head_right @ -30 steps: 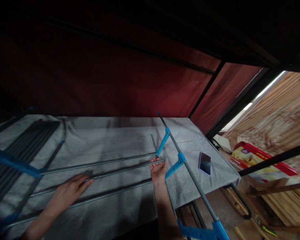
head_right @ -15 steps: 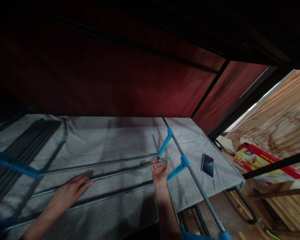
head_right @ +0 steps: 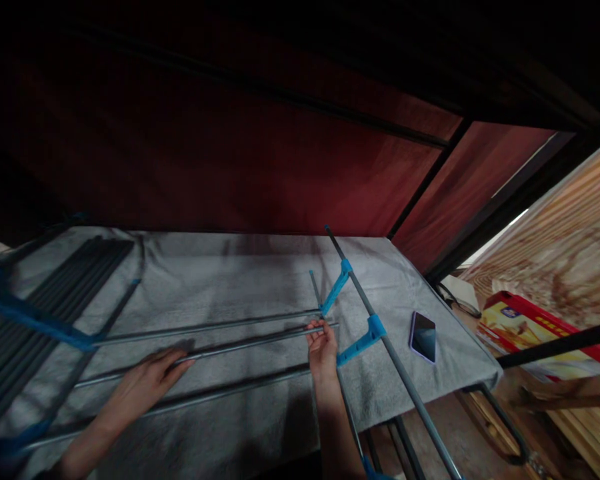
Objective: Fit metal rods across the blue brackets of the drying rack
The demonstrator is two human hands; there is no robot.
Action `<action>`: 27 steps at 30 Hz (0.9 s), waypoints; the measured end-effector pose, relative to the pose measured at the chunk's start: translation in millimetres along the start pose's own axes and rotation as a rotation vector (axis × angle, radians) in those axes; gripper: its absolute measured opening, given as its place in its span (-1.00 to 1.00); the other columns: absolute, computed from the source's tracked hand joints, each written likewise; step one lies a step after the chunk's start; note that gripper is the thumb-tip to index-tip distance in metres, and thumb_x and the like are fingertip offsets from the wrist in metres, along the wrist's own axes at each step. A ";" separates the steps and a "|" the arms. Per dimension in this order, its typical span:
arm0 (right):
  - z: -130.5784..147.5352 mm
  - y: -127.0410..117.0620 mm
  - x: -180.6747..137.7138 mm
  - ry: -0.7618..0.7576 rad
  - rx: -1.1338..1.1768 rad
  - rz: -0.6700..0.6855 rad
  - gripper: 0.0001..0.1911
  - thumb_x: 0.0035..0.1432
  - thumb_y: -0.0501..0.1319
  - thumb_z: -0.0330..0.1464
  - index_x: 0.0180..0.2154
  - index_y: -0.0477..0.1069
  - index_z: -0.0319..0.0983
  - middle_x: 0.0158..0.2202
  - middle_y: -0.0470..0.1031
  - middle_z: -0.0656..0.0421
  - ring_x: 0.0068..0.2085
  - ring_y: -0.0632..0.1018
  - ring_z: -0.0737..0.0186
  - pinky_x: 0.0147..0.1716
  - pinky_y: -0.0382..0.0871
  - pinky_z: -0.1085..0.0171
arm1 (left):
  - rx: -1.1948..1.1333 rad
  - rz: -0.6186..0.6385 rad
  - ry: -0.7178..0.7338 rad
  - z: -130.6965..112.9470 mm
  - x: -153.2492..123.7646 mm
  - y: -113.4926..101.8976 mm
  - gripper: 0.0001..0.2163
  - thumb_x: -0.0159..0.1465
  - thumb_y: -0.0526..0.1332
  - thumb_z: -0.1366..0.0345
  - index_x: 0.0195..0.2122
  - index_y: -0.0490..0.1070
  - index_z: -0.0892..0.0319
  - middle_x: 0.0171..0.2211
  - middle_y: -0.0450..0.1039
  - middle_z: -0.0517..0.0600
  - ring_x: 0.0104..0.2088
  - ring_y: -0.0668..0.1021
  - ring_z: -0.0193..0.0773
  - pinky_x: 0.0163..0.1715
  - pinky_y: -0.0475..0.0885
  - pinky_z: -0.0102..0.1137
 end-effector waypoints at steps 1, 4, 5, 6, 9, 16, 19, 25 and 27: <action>0.5 -0.3 0.1 -0.002 -0.010 -0.007 -0.87 0.02 0.41 -0.33 -0.33 0.53 -0.08 -0.32 0.67 0.25 -0.29 0.67 0.25 -0.29 0.66 0.26 | 0.011 0.005 -0.007 -1.1 -0.2 -0.3 -0.57 0.46 0.06 -0.06 -0.11 0.66 0.06 -0.09 0.74 0.13 -0.06 0.75 0.04 0.00 0.63 -0.17; 2.2 0.3 -0.4 -0.001 -0.036 -0.003 -0.79 -0.08 0.41 -0.42 -0.33 0.54 -0.10 -0.32 0.67 0.27 -0.27 0.67 0.27 -0.24 0.65 0.28 | 0.045 0.035 -0.055 -2.2 -1.6 -0.2 -0.55 0.48 0.04 -0.06 -0.08 0.66 0.09 -0.10 0.74 0.15 -0.08 0.75 0.05 -0.02 0.62 -0.16; 2.1 0.8 -1.1 0.008 -0.046 0.005 -0.78 -0.09 0.42 -0.41 -0.32 0.54 -0.11 -0.31 0.67 0.27 -0.26 0.67 0.27 -0.22 0.65 0.28 | 0.048 0.048 -0.068 -2.9 -2.4 -0.1 -0.55 0.48 0.05 -0.07 -0.06 0.66 0.09 -0.10 0.74 0.15 -0.08 0.75 0.05 -0.02 0.62 -0.16; 1.9 1.1 -2.0 0.019 -0.057 0.012 -0.78 -0.07 0.43 -0.40 -0.30 0.54 -0.11 -0.30 0.68 0.26 -0.25 0.67 0.27 -0.21 0.64 0.27 | 0.046 0.059 -0.072 -4.1 -3.5 -0.1 -0.55 0.48 0.06 -0.07 -0.03 0.65 0.09 -0.10 0.74 0.15 -0.07 0.74 0.04 -0.01 0.61 -0.16; 0.3 1.3 -4.4 0.059 -0.092 0.032 -0.78 0.00 0.46 -0.33 -0.26 0.55 -0.12 -0.26 0.70 0.24 -0.24 0.67 0.28 -0.18 0.63 0.26 | 0.010 0.076 -0.031 -11.6 -7.1 -0.9 -0.58 0.47 0.13 -0.09 0.02 0.64 0.07 -0.03 0.73 0.13 0.00 0.72 0.04 0.04 0.58 -0.18; 0.7 -6.1 0.3 0.029 -0.202 0.068 -0.73 0.03 0.56 -0.25 -0.33 0.52 -0.12 -0.27 0.68 0.22 -0.18 0.69 0.23 -0.07 0.65 0.14 | 0.053 0.087 -0.023 -21.6 -15.2 -4.0 -0.57 0.54 0.08 -0.09 0.00 0.62 0.09 -0.18 0.71 0.13 -0.12 0.71 -0.03 -0.06 0.51 -0.24; 2.0 -10.4 3.2 -0.002 -0.226 0.043 -0.72 0.00 0.57 -0.24 -0.37 0.50 -0.10 -0.29 0.66 0.23 -0.21 0.68 0.23 -0.05 0.66 0.12 | 0.085 0.125 -0.014 -26.9 -17.1 -4.7 -0.54 0.56 0.04 -0.09 -0.02 0.61 0.13 -0.24 0.69 0.13 -0.17 0.70 -0.03 -0.10 0.49 -0.24; 4.6 -3.2 -1.3 -0.017 -0.326 0.059 -0.72 0.01 0.54 -0.11 -0.32 0.58 -0.07 -0.27 0.67 0.15 -0.19 0.70 0.15 0.00 0.67 0.01 | 0.081 0.092 0.013 -28.8 -16.6 -4.5 -0.61 0.56 0.10 -0.01 -0.02 0.59 0.15 -0.19 0.69 0.13 -0.15 0.69 -0.03 -0.12 0.46 -0.24; 3.0 3.7 -8.0 0.018 -0.374 0.119 -0.70 0.01 0.54 -0.08 -0.28 0.60 -0.07 -0.23 0.69 0.14 -0.18 0.71 0.13 0.08 0.64 -0.03 | 0.063 0.047 0.022 -28.2 -15.8 -4.9 -0.70 0.55 0.16 0.07 -0.04 0.59 0.15 -0.18 0.68 0.12 -0.15 0.68 -0.04 -0.09 0.47 -0.23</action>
Point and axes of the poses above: each hand's wrist, its own x-axis towards the middle knuckle, its own y-axis out of the palm, z = x × y, the point moved 7 cm from there along x, towards the middle knuckle
